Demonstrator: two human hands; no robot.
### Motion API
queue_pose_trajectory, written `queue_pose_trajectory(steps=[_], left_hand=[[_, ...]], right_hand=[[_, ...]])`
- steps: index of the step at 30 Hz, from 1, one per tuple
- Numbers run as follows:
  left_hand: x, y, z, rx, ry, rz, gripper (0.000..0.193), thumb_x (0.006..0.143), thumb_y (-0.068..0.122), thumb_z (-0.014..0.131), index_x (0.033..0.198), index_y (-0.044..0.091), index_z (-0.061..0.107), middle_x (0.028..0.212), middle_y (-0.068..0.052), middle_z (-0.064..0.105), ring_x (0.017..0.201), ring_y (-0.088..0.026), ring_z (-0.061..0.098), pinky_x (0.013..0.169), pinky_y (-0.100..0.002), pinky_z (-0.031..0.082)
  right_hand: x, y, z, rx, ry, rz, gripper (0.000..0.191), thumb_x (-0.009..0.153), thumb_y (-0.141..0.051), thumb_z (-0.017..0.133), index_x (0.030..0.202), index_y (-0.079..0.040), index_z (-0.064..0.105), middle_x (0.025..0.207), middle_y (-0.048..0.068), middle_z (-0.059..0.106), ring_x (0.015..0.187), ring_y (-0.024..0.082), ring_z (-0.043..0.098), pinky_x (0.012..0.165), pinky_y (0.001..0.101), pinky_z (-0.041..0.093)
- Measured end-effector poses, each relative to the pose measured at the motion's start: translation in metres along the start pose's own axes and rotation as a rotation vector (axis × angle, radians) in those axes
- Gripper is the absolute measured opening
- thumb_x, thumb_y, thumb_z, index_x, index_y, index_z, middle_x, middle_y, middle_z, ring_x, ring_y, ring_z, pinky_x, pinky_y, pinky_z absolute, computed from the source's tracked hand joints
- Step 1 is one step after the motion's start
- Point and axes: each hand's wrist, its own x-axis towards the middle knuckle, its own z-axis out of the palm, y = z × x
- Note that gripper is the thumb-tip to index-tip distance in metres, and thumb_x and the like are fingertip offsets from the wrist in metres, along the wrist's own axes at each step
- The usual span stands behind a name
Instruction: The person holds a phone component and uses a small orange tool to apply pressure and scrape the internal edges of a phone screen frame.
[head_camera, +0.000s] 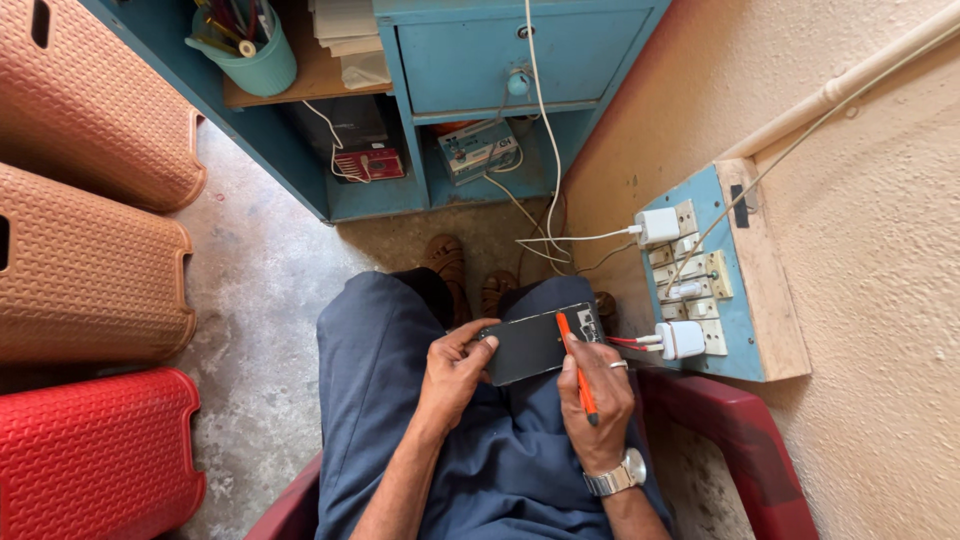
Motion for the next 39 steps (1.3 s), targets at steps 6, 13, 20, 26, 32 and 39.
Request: queue_pose_trajectory(steps=[6,13,20,26,32,39], left_hand=[[-0.002,0.001,0.0,-0.039,-0.007,-0.014,0.031,0.093,0.01,0.066,0.122,-0.001,0.072,0.066,0.003,0.062,0.057,-0.004,0.053,0.051,-0.023,0.047],[-0.001,0.002,0.001,-0.017,0.0,-0.008,0.031,0.093,0.009,0.066,0.122,0.0,0.073,0.065,0.003,0.06,0.056,-0.004,0.053,0.052,-0.022,0.046],[-0.002,0.001,0.002,0.003,0.016,-0.013,0.03,0.093,0.011,0.066,0.12,0.0,0.074,0.064,0.005,0.059,0.056,-0.004,0.052,0.051,-0.022,0.045],[-0.002,0.0,0.002,-0.012,0.016,-0.021,0.03,0.093,0.01,0.066,0.12,0.0,0.074,0.063,0.005,0.057,0.056,-0.004,0.05,0.051,-0.022,0.044],[-0.003,0.004,0.004,-0.013,0.021,-0.017,0.031,0.093,0.01,0.066,0.121,0.0,0.073,0.065,0.005,0.059,0.056,-0.004,0.05,0.051,-0.022,0.044],[-0.003,0.005,0.003,-0.051,0.008,-0.02,0.031,0.094,0.01,0.066,0.122,-0.002,0.072,0.064,0.004,0.06,0.056,-0.004,0.052,0.051,-0.022,0.045]], right_hand=[[0.0,-0.007,0.001,0.01,0.006,0.066,0.027,0.094,-0.004,0.065,0.119,-0.001,0.071,0.102,0.016,0.072,0.093,0.031,0.07,0.082,0.04,0.056],[0.004,-0.016,0.001,0.042,0.021,0.088,0.026,0.093,-0.004,0.066,0.118,0.001,0.072,0.103,0.017,0.071,0.093,0.03,0.07,0.081,0.0385,0.056],[0.0,-0.023,0.006,0.049,0.003,0.023,0.025,0.094,-0.005,0.066,0.118,0.0,0.071,0.101,0.016,0.071,0.093,0.032,0.07,0.082,0.0398,0.056],[-0.001,-0.016,-0.001,0.066,0.048,0.083,0.027,0.095,-0.004,0.064,0.121,-0.001,0.071,0.104,0.016,0.072,0.095,0.031,0.071,0.084,0.0393,0.056],[-0.006,-0.031,0.004,0.132,-0.086,0.045,0.028,0.092,-0.005,0.066,0.12,-0.001,0.071,0.099,0.014,0.073,0.092,0.028,0.071,0.079,0.0376,0.056],[-0.002,-0.035,0.009,0.163,-0.141,-0.001,0.029,0.093,-0.005,0.065,0.12,0.0,0.071,0.093,0.013,0.074,0.094,0.028,0.07,0.081,0.0377,0.056]])
